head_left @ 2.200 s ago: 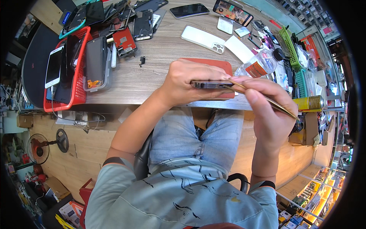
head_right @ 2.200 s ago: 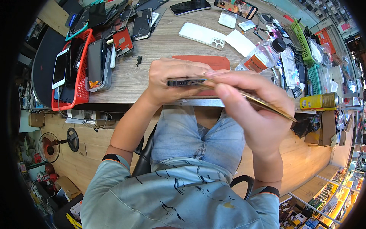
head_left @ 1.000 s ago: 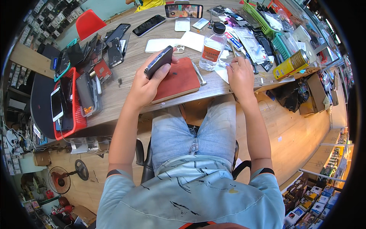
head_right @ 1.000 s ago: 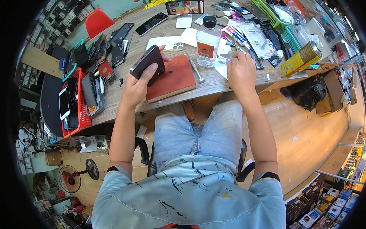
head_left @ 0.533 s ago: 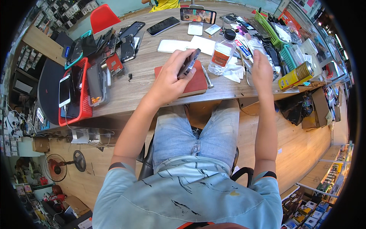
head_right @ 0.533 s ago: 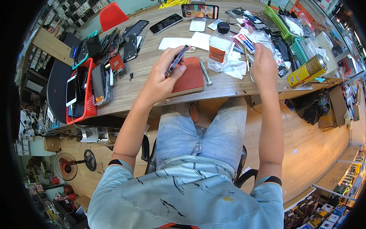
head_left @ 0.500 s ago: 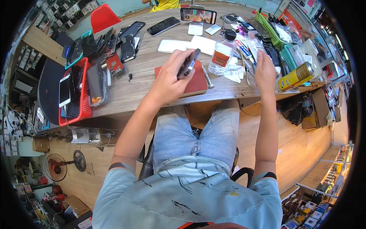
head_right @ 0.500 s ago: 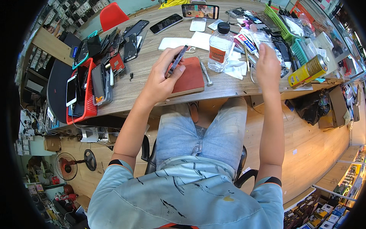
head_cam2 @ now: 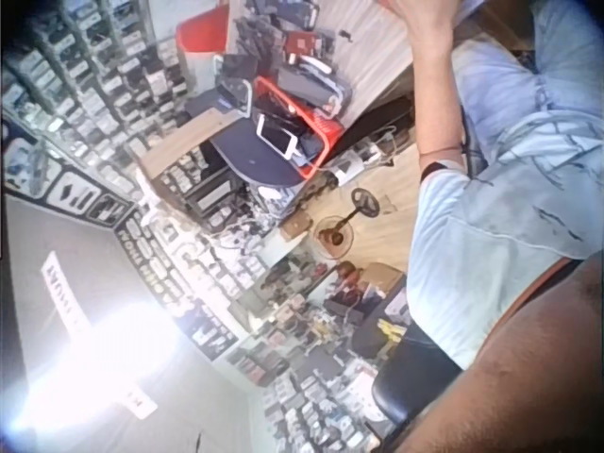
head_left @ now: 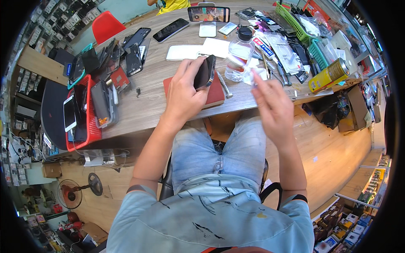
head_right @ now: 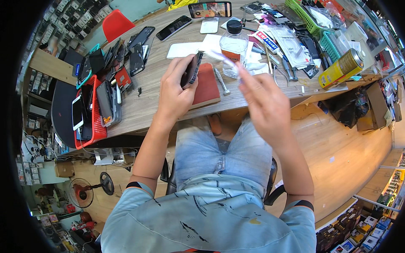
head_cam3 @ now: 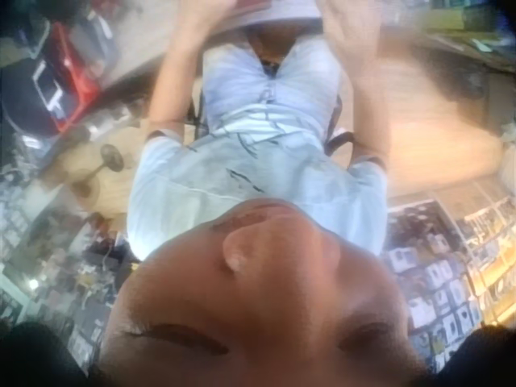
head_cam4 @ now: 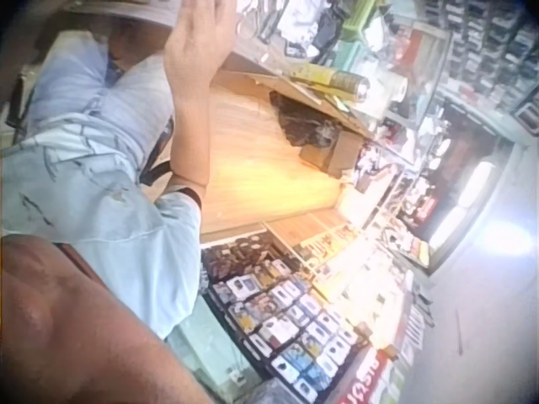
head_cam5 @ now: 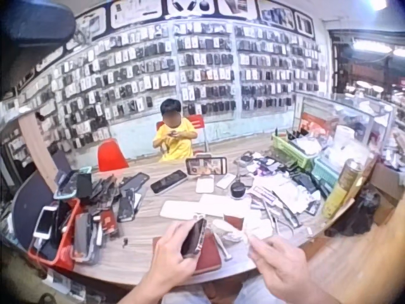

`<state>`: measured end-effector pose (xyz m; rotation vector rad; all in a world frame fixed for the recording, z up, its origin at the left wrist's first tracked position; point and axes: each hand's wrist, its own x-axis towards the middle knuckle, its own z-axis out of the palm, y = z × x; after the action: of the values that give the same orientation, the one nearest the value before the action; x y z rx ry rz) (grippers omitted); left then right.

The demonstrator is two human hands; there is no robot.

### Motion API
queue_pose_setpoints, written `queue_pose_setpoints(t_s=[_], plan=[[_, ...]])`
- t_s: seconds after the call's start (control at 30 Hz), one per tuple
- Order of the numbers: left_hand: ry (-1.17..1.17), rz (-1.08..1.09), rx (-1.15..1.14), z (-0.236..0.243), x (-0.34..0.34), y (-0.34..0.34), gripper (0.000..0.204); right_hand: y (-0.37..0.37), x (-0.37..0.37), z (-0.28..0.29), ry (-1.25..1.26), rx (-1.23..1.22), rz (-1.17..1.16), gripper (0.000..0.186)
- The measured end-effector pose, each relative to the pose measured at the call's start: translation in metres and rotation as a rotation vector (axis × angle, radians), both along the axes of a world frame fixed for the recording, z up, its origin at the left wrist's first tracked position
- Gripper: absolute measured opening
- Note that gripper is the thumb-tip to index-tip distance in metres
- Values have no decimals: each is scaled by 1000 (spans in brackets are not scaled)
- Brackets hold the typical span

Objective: The person uses a thin metal tool to pry and clean the edges of a smartphone while seated at a cluttered workbench. They repeatedly insert the tool into the device seam, wipe the tool on a cloth, and rotate the phone to access different sides. The person also briefly uses a screwdriver on the device before returning to the prying tool.

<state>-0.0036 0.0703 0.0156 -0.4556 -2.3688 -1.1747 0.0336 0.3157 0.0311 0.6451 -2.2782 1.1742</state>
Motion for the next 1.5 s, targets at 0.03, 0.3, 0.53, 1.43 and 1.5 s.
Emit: queue_pose_setpoints(t_s=[0.03, 0.3, 0.53, 1.43, 1.5], plan=[[11, 3, -3, -1, -1, 0, 50, -10, 1, 0, -2, -4, 23, 48], [-8, 21, 36, -2, -3, -4, 51, -30, 5, -62, -7, -89, -83, 52], [-12, 18, 43, 0, -2, -6, 52, -56, 0, -45, 99, -187, -6, 51], [19, -45, 90, -3, 5, -20, 52, -66, 1, -40, 161, -198, -100, 53], [47, -60, 76, -2, 2, -23, 52, -74, -1, -40, 201, -148, -53, 52]])
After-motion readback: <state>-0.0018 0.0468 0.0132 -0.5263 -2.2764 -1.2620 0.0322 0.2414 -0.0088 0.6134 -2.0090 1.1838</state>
